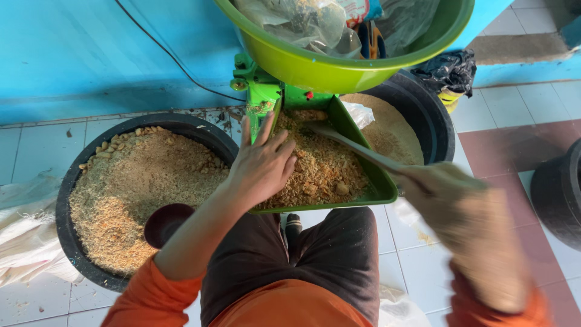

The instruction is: The person sits on the floor beside a small electric grinder and processes crushed peanut material. They scoop material from a large basin with a bowl, pick whole peanuts out of the machine tray by hand, and use a wooden scoop to push the material into the grinder so the ground output falls into a second basin.

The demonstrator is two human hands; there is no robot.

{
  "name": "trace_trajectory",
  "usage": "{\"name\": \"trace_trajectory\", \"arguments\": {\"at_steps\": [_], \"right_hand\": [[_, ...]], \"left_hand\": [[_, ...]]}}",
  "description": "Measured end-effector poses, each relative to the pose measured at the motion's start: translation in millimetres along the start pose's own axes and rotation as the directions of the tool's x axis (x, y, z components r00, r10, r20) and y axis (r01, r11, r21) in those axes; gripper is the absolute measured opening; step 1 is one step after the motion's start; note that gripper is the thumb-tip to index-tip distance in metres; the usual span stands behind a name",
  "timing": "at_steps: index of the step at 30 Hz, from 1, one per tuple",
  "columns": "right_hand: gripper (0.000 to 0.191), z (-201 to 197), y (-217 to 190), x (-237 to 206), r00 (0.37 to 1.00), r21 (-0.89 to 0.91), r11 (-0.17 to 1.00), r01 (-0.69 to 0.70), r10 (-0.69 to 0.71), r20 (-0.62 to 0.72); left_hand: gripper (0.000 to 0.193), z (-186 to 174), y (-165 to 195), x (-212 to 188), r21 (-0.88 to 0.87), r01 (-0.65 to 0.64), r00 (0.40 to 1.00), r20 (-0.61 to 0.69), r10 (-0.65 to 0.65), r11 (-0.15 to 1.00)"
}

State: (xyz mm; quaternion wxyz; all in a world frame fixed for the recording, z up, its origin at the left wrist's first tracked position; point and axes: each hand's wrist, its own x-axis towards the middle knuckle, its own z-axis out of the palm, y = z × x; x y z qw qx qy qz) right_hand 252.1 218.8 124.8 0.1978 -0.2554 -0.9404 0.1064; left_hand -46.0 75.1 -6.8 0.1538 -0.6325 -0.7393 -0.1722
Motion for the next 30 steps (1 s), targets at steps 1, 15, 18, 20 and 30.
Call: {"name": "trace_trajectory", "arguments": {"at_steps": [1,15,18,20,30], "right_hand": [[0.016,-22,1,-5,0.997,-0.053,0.997,-0.050,0.052,0.055],[0.014,21,-17,25,0.982,-0.095,0.978,0.188,-0.188,0.011],[0.015,44,-27,32,0.962,-0.125,0.959,0.253,-0.263,-0.070],[0.016,49,-34,37,0.953,-0.122,0.953,0.276,-0.288,-0.095],[0.017,-34,-55,30,0.949,-0.028,0.954,0.299,-0.294,0.110]], "left_hand": [[0.045,2,-1,4,0.004,-0.036,0.999,0.005,0.036,0.999],[0.048,-20,5,-4,-0.149,0.087,0.940,0.341,-0.032,0.985],[0.041,-21,7,-10,-0.162,0.085,0.958,0.286,-0.036,0.983],[0.036,-23,8,-14,-0.173,0.098,0.955,0.292,-0.043,0.980],[0.027,-24,11,-19,-0.189,0.115,0.971,0.229,-0.070,0.975]]}}
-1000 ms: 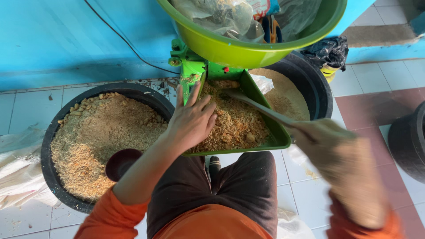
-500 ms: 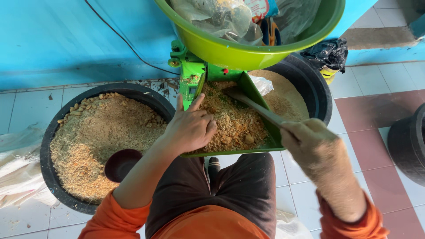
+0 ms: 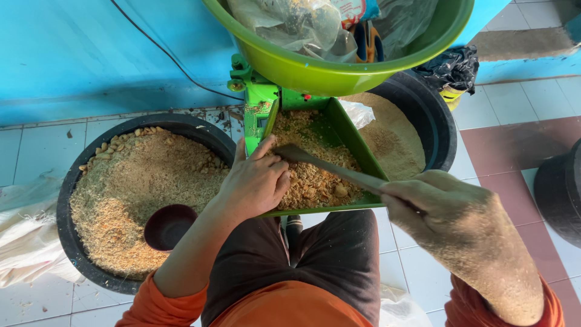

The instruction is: The person sits on the floor beside a small electric grinder and processes crushed peanut material. They scoop material from a large basin with a bowl, pick whole peanuts out of the machine tray by hand, and use a wooden scoop to push the material into the grinder so the ground output falls into a second basin.

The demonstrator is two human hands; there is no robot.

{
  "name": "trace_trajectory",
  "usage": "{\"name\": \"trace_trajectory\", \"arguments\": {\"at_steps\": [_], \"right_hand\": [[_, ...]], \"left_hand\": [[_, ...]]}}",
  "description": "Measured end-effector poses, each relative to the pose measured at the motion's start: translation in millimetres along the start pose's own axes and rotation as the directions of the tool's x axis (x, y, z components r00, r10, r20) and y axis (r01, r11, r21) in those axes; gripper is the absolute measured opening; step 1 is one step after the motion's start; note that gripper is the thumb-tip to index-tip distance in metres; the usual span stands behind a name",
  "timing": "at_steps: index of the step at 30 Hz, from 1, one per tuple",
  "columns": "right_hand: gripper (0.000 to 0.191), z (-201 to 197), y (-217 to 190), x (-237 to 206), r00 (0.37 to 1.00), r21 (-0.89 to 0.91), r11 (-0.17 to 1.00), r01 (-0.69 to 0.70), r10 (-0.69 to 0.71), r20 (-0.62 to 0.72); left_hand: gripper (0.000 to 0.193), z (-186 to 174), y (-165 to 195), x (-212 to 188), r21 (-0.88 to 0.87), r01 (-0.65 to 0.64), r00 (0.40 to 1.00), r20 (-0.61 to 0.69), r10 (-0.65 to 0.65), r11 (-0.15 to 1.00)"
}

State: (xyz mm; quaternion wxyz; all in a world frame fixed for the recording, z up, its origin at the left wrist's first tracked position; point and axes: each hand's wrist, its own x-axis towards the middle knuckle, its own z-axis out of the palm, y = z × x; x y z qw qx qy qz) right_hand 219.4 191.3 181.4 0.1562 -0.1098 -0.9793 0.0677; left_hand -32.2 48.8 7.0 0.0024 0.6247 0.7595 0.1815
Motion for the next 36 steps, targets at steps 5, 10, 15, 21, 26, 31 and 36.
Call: {"name": "trace_trajectory", "arguments": {"at_steps": [5,10,15,21,26,31,36], "right_hand": [[0.016,23,-13,35,0.998,0.035,0.998,-0.061,0.061,-0.027],[0.015,50,-14,24,0.988,-0.018,1.000,-0.005,0.002,-0.154],[0.016,82,-13,18,0.988,-0.126,0.992,0.013,-0.032,-0.148],[0.015,94,-12,2,0.965,-0.014,0.991,-0.134,0.127,-0.231],[0.017,109,0,17,0.966,-0.044,0.996,-0.079,0.066,-0.250],[0.015,60,27,-35,0.957,0.039,0.979,-0.201,0.204,-0.205],[0.021,-29,33,-64,0.895,-0.202,0.893,-0.403,0.430,0.117]], "left_hand": [[0.026,-1,2,0,-0.052,0.043,0.999,0.007,-0.043,0.998],[0.022,-1,2,-1,-0.020,0.042,0.999,0.004,-0.042,0.999],[0.022,0,2,-3,-0.031,0.017,0.998,-0.060,-0.018,0.999],[0.025,-3,4,-1,0.016,-0.023,0.997,-0.072,0.024,1.000],[0.039,2,-1,3,0.137,-0.091,0.992,-0.077,0.102,0.986],[0.065,10,-1,31,0.089,-0.240,0.969,-0.041,0.245,0.967],[0.063,5,12,68,0.077,-0.164,0.850,0.516,0.101,0.984]]}}
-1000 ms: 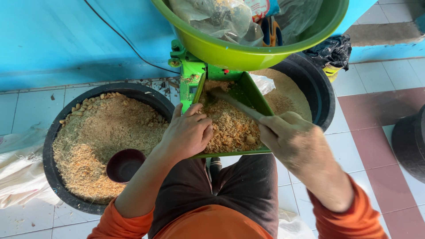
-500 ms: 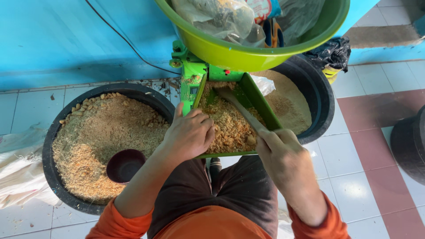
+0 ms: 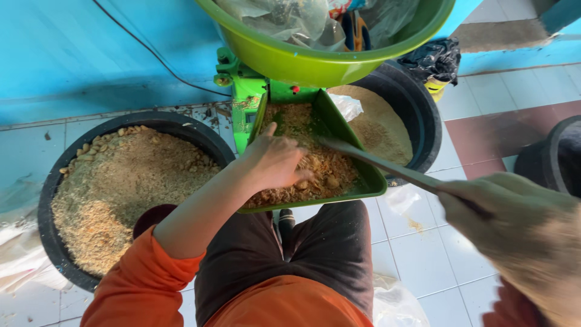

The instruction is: The person sits on the floor beside a small electric grinder and processes crushed peanut material. They scoop material from a large basin with a bowl, pick whole peanuts out of the machine tray by hand, and use a wooden scoop to push the material into the grinder so the ground output falls into a second basin.

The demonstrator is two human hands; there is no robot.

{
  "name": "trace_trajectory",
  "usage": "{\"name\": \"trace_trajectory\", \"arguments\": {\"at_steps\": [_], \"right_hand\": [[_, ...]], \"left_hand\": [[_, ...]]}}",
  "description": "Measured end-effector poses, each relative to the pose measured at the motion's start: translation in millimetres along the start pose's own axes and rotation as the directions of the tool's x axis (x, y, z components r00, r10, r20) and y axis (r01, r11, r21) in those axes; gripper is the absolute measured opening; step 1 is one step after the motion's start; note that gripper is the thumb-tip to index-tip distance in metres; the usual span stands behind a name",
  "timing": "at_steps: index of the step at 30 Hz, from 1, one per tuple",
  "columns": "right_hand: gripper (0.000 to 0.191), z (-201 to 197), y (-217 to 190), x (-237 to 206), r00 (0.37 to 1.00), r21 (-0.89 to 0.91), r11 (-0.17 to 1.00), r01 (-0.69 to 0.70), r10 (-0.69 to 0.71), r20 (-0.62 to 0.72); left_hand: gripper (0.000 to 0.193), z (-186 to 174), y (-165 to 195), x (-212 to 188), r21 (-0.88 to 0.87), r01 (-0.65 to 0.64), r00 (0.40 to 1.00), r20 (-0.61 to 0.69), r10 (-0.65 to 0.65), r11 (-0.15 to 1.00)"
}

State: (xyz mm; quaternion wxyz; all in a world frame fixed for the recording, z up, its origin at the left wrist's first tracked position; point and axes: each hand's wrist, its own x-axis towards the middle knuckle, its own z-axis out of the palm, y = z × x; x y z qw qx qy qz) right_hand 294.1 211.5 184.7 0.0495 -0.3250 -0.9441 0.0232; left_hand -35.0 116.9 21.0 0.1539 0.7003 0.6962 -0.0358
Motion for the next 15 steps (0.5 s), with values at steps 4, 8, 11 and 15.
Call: {"name": "trace_trajectory", "arguments": {"at_steps": [4,8,11,15], "right_hand": [[0.021,-29,-24,20,0.991,-0.099,0.994,0.053,-0.041,0.127],[0.016,-10,-51,43,0.966,0.084,0.964,0.252,-0.244,-0.087],[0.021,-8,-61,40,0.936,0.132,0.943,0.304,-0.271,-0.223],[0.018,3,-66,41,0.956,0.143,0.965,0.221,-0.186,-0.227]], "left_hand": [[0.044,-2,-2,-1,-0.024,0.040,0.999,0.011,-0.039,0.999],[0.031,17,-4,-6,-0.099,-0.033,0.964,-0.267,0.006,0.995],[0.020,26,-5,-3,-0.145,-0.015,0.956,-0.293,-0.028,0.989],[0.009,25,-3,0,-0.178,0.033,0.962,-0.262,-0.080,0.983]]}}
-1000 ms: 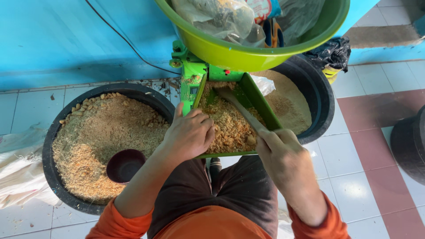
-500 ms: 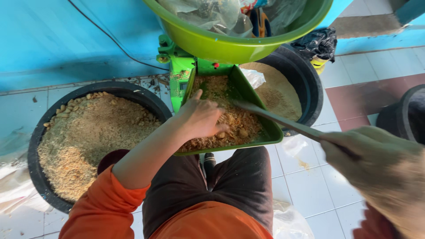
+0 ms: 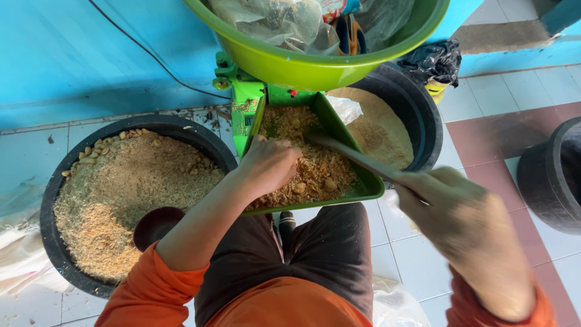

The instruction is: The person sits on the floor beside a small electric grinder and processes crushed peanut material. They scoop material from a large basin with a bowl, pick whole peanuts out of the machine tray by hand, and use a wooden scoop to push the material into the grinder so the ground output falls into a second basin.

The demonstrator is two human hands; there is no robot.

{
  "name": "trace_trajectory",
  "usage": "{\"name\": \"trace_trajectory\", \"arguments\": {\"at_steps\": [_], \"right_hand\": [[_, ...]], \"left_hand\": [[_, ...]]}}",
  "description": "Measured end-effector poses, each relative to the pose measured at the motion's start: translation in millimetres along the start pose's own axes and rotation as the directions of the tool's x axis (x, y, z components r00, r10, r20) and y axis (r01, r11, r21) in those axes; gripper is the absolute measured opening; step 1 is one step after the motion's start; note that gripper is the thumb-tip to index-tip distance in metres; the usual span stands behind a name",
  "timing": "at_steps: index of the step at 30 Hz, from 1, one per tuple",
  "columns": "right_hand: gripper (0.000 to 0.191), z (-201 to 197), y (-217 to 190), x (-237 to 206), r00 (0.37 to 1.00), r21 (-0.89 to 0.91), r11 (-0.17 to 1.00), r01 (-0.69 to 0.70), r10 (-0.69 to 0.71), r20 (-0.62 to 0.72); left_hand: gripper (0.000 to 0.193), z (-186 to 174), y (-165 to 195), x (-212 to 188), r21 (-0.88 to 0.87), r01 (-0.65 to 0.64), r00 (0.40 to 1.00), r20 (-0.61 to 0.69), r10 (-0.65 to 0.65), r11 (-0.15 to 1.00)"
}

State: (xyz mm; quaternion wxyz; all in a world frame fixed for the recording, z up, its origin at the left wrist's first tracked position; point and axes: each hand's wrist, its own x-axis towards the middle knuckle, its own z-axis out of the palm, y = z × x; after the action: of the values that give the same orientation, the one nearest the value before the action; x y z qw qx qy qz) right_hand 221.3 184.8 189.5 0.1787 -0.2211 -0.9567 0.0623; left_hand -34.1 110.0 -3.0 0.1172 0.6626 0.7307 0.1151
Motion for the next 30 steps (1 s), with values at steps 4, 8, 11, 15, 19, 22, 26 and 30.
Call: {"name": "trace_trajectory", "arguments": {"at_steps": [4,8,11,15,19,22,26,30], "right_hand": [[0.015,37,16,1,0.989,0.010,0.992,0.126,-0.125,-0.083],[0.017,55,26,-3,0.999,-0.026,1.000,-0.011,0.010,-0.031],[0.011,65,21,5,0.955,-0.155,0.955,0.252,-0.272,-0.120],[0.014,73,21,2,0.978,-0.057,0.985,0.163,-0.169,-0.120],[0.014,65,36,-31,0.997,0.025,0.999,-0.022,0.024,-0.071],[0.018,49,32,-46,0.986,0.055,0.986,-0.157,0.160,-0.041],[0.017,11,7,-41,0.978,-0.054,0.978,-0.204,0.205,0.029],[0.019,4,-1,-30,0.982,-0.028,0.982,-0.188,0.189,0.021]], "left_hand": [[0.011,-2,6,3,0.084,0.013,0.998,0.052,-0.018,0.996],[0.012,1,5,7,0.079,0.027,0.997,0.066,-0.032,0.996],[0.009,3,2,8,0.089,0.028,0.997,0.066,-0.034,0.996],[0.016,4,1,4,0.059,0.010,1.000,0.005,-0.011,0.998],[0.012,7,-6,10,-0.008,0.054,0.998,-0.030,-0.055,0.998],[0.011,9,-18,36,-0.141,0.160,0.983,-0.067,-0.171,0.977],[0.019,12,-40,60,-0.200,0.010,0.910,-0.404,-0.092,0.980],[0.026,10,-47,45,-0.077,0.077,0.936,-0.337,-0.099,0.994]]}}
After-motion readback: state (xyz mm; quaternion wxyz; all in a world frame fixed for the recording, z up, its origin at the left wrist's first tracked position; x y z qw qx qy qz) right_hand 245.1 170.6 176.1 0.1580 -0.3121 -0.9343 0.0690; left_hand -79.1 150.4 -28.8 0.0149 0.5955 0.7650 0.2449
